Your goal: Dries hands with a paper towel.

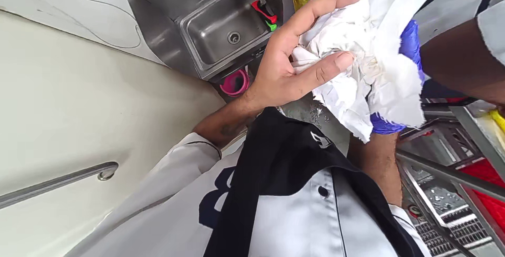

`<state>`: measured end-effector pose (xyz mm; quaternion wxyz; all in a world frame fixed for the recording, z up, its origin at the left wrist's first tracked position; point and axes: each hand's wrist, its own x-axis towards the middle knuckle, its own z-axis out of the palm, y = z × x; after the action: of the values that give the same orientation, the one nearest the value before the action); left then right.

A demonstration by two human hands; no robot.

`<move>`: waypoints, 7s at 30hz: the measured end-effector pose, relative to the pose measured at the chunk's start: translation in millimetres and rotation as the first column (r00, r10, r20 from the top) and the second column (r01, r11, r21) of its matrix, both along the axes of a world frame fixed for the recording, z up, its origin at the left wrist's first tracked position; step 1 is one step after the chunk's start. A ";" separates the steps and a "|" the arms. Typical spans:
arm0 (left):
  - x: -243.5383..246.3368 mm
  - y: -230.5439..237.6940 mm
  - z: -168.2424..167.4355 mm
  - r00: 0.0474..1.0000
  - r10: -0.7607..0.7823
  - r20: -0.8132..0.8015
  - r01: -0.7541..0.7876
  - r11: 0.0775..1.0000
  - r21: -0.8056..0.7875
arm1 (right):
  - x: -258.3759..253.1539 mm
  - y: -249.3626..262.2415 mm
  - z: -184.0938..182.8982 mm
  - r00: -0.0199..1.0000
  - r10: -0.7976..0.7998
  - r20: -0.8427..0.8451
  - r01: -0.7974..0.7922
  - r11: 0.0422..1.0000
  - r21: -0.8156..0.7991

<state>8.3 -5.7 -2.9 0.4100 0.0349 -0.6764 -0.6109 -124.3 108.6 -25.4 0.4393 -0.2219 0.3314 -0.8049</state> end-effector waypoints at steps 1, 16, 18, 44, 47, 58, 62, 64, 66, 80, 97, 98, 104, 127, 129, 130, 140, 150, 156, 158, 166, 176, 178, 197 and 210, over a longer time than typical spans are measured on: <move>0.1 -0.9 0.2 1.000 0.020 -0.007 -0.020 1.000 -0.013 | -5.9 -2.5 -8.8 0.996 0.093 0.013 -0.094 0.995 0.016; -4.2 -15.4 3.9 0.960 0.276 -0.047 -0.280 0.945 -0.170 | -14.7 -19.2 -35.4 0.393 -0.381 -0.837 0.187 0.924 -0.333; -4.8 -12.2 5.1 0.968 0.249 0.000 -0.247 0.960 -0.132 | -10.3 -22.2 -30.5 0.212 -0.343 -0.915 0.181 0.934 -0.308; -23.6 -11.2 7.5 0.961 0.270 -0.069 -0.276 0.953 -0.124 | 25.1 -20.1 -21.3 0.292 -0.474 -0.831 0.157 0.881 -0.447; -16.1 -10.5 12.3 0.935 0.348 0.063 -0.341 0.935 -0.100 | 36.7 -13.8 -41.5 0.281 -0.463 -0.841 0.098 0.885 -0.454; -26.3 -29.3 16.3 0.953 0.290 -0.086 -0.297 0.951 -0.083 | 0.4 13.6 -46.2 0.900 -0.345 -0.266 0.374 0.925 0.065; -30.2 -25.8 10.9 0.967 0.248 -0.056 -0.253 0.961 -0.110 | -5.5 15.6 -35.6 0.979 -0.189 -0.071 0.191 0.981 0.028; -30.8 -25.0 8.3 0.970 0.239 -0.046 -0.243 0.964 -0.113 | -5.1 13.7 -33.7 0.984 -0.166 -0.058 0.167 0.986 0.018; -32.8 -21.3 4.5 0.976 0.218 -0.027 -0.219 0.970 -0.105 | -5.3 13.8 -31.1 0.983 -0.182 -0.033 0.183 0.983 0.024; -46.9 -2.5 -5.7 0.960 0.281 0.008 -0.265 0.912 -0.312 | -23.2 21.9 -21.8 0.662 -0.691 -0.289 0.666 0.720 -0.197; -81.0 28.1 -40.8 0.951 0.283 -0.123 -0.299 0.750 -0.590 | -0.7 25.4 -46.3 0.470 -0.544 -0.695 0.599 0.775 -0.201; -82.7 29.9 -41.1 0.957 0.267 -0.113 -0.279 0.748 -0.603 | -2.8 27.8 -46.1 0.477 -0.541 -0.693 0.596 0.779 -0.197; -87.2 43.8 -42.4 0.978 0.204 -0.031 -0.169 0.705 -0.689 | -9.5 39.3 -46.6 0.532 -0.517 -0.671 0.600 0.789 -0.132; -68.1 48.3 -19.2 0.987 0.067 0.143 0.028 0.820 -0.572 | -20.5 87.3 -76.4 0.835 -0.471 -0.286 0.495 0.868 0.015; -67.5 47.7 -16.2 0.983 0.162 0.083 -0.048 0.670 -0.741 | -21.5 91.3 -77.9 0.807 -0.496 -0.322 0.533 0.846 0.034; -67.1 47.9 -14.6 0.980 0.190 0.058 -0.072 0.609 -0.790 | -21.8 94.3 -76.2 0.784 -0.520 -0.340 0.569 0.820 0.058; -78.0 46.6 -14.4 0.957 0.291 -0.010 -0.155 0.478 -0.865 | -11.3 93.6 -23.7 -0.012 -0.506 -0.863 0.749 0.567 -0.343; -77.4 7.7 4.6 0.992 0.044 0.116 -0.028 0.990 -0.139 | -8.3 93.0 -38.1 0.313 -0.501 -0.807 0.636 0.742 -0.214; -80.8 23.5 3.7 0.997 0.053 0.055 -0.038 0.971 -0.234 | -4.5 64.2 12.9 -0.003 -0.699 -0.715 0.639 0.548 -0.539; -81.1 22.7 8.0 0.998 0.054 0.033 -0.047 0.982 -0.185 | -6.7 39.7 -8.2 -0.108 -0.654 -0.749 0.535 0.597 -0.598; -59.2 8.1 21.2 0.793 0.594 0.137 -0.140 0.397 -0.907 | -11.8 44.6 -128.2 0.405 -0.351 -0.844 0.569 0.819 -0.067; -43.7 19.2 6.6 0.801 0.520 0.298 0.229 0.194 -0.954 | -26.0 88.5 -50.2 0.275 -0.563 -0.779 0.691 0.679 -0.248; -45.2 20.2 5.8 0.797 0.518 0.309 0.235 0.205 -0.950 | -24.7 90.2 -41.9 0.233 -0.611 -0.757 0.714 0.636 -0.293; -46.7 23.2 -17.5 0.775 0.425 0.467 0.329 0.359 -0.873 | 11.2 52.9 0.0 0.079 -0.146 -0.986 0.418 0.903 -0.100; -47.7 6.5 -34.2 0.707 0.550 0.445 0.265 0.377 -0.887 | -15.7 65.4 -41.6 0.174 -0.194 -0.965 0.545 0.835 -0.070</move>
<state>-39.4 0.8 -37.1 0.1318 0.0918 -0.9866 -0.0296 -140.0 174.0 -67.1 -0.0316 -0.4983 0.6837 -0.5323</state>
